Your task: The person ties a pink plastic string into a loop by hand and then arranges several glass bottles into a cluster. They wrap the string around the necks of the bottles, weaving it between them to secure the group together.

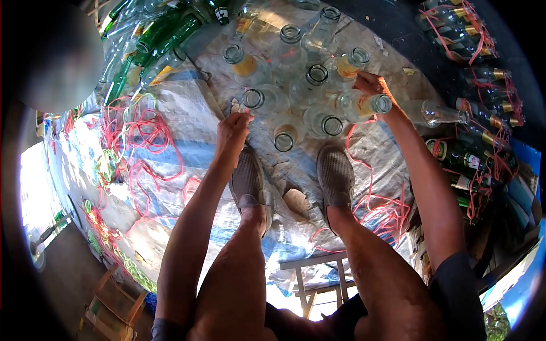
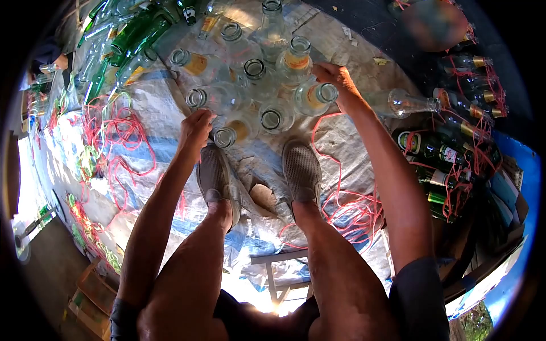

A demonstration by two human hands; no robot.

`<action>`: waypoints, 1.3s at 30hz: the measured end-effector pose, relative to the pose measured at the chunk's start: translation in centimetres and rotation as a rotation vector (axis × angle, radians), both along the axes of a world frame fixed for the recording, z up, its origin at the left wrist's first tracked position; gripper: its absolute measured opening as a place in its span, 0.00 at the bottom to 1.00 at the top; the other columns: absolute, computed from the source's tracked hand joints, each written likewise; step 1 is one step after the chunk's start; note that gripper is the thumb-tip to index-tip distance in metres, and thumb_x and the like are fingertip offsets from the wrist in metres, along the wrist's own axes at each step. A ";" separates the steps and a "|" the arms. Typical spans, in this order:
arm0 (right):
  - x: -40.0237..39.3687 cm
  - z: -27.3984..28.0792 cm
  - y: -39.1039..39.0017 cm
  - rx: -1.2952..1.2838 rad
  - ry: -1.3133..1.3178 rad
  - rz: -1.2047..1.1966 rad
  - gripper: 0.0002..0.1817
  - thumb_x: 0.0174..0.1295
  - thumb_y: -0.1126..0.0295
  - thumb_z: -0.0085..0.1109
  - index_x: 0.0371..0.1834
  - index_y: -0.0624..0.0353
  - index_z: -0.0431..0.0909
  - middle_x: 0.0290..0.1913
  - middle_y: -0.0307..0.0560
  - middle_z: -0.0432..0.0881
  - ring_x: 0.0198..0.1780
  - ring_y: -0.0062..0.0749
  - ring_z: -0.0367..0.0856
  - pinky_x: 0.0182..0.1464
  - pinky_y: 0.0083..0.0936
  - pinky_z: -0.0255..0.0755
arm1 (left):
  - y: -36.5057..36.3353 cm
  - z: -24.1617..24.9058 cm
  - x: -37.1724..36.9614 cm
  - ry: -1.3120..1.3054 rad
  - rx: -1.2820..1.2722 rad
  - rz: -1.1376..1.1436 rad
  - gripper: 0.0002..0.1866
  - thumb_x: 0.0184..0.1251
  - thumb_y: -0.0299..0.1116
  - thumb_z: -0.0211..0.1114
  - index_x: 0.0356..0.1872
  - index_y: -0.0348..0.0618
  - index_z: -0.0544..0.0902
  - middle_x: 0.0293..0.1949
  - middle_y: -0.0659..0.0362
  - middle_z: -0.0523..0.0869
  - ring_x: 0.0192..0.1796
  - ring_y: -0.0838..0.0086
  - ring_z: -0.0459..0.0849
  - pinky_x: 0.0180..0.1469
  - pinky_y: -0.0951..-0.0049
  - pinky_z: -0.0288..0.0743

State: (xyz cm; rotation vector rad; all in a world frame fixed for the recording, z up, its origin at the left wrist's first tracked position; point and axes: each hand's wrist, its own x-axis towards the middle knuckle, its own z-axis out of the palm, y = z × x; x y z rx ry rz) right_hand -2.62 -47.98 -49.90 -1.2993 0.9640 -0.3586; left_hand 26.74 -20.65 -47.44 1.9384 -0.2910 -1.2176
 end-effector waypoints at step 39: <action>-5.4 2.4 10.6 0.081 0.171 -0.216 0.15 0.78 0.59 0.58 0.36 0.56 0.82 0.26 0.29 0.73 0.25 0.11 0.63 0.25 0.19 0.57 | 4.9 1.9 -8.9 0.429 0.019 0.006 0.14 0.79 0.46 0.69 0.46 0.46 0.86 0.26 0.73 0.74 0.21 0.91 0.63 0.23 0.85 0.55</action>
